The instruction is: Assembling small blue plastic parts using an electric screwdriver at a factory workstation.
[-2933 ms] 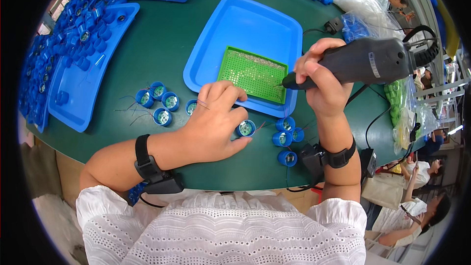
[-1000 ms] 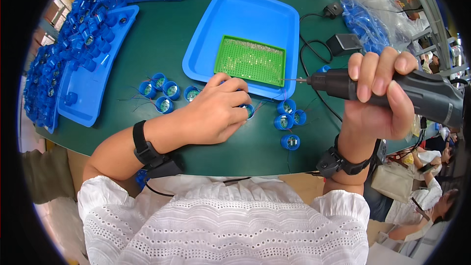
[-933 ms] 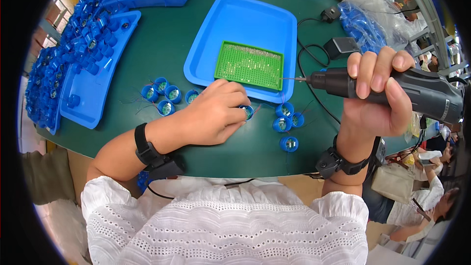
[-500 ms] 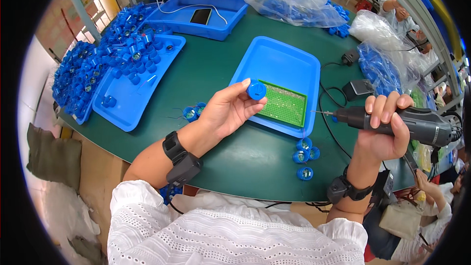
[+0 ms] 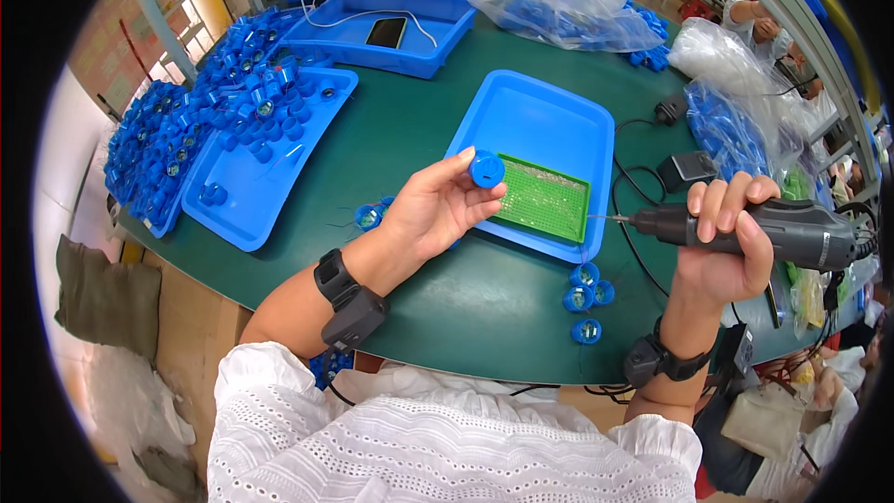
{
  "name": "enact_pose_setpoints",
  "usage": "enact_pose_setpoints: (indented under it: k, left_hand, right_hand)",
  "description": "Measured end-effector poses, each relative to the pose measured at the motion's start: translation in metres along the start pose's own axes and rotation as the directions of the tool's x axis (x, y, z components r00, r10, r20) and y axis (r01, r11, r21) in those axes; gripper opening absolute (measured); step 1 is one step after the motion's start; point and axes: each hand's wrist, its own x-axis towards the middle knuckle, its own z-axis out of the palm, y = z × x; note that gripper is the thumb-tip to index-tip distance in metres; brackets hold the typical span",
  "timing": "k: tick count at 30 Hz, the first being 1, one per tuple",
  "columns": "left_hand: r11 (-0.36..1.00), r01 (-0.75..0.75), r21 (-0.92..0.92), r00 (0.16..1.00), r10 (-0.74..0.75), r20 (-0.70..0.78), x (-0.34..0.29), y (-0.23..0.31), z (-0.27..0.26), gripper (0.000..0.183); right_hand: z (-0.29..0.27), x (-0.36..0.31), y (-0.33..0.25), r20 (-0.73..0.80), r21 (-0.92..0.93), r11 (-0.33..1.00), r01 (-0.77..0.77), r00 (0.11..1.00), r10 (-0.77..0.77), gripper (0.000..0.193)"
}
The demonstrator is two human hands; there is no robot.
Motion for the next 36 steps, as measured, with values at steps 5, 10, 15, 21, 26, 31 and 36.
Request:
enact_pose_setpoints:
  k: [5,10,15,21,26,31,36]
  left_hand:
    - [0.629,-0.269,0.729,0.962,0.144,0.230,-0.026,-0.015,0.013,0.018]
    - [-0.109,-0.603,0.790,0.797,-0.080,0.598,-0.048,-0.045,-0.003,0.033]
    - [-0.103,-0.530,0.842,0.847,-0.026,0.530,-0.041,-0.054,-0.002,0.044]
    - [-0.113,-0.554,0.824,0.832,-0.074,0.549,-0.040,-0.049,-0.011,0.041]
    - [-0.127,-0.511,0.850,0.858,-0.135,0.496,-0.039,-0.055,-0.008,0.033]
    - [-0.231,-0.509,0.829,0.856,-0.042,0.515,-0.040,-0.057,-0.006,0.032]
    - [-0.148,-0.581,0.800,0.813,-0.073,0.577,-0.034,-0.054,-0.011,0.031]
  right_hand:
    - [-0.007,0.001,0.001,0.047,0.033,0.999,-0.001,0.999,0.000,0.027]
    - [-0.014,0.006,-0.002,0.121,0.051,0.999,0.012,0.992,-0.018,0.028]
    - [-0.017,0.001,-0.006,0.097,0.066,0.998,-0.003,0.995,-0.004,0.028]
    - [-0.015,-0.005,-0.003,0.093,0.098,0.994,-0.052,0.995,0.043,0.027]
    - [-0.007,-0.014,-0.004,0.239,0.209,0.950,-0.232,0.954,0.181,0.028]
    - [0.005,-0.026,0.000,0.296,0.096,0.946,-0.310,0.916,0.270,0.028]
    - [-0.008,-0.023,0.000,0.287,0.135,0.954,-0.268,0.932,0.221,0.027]
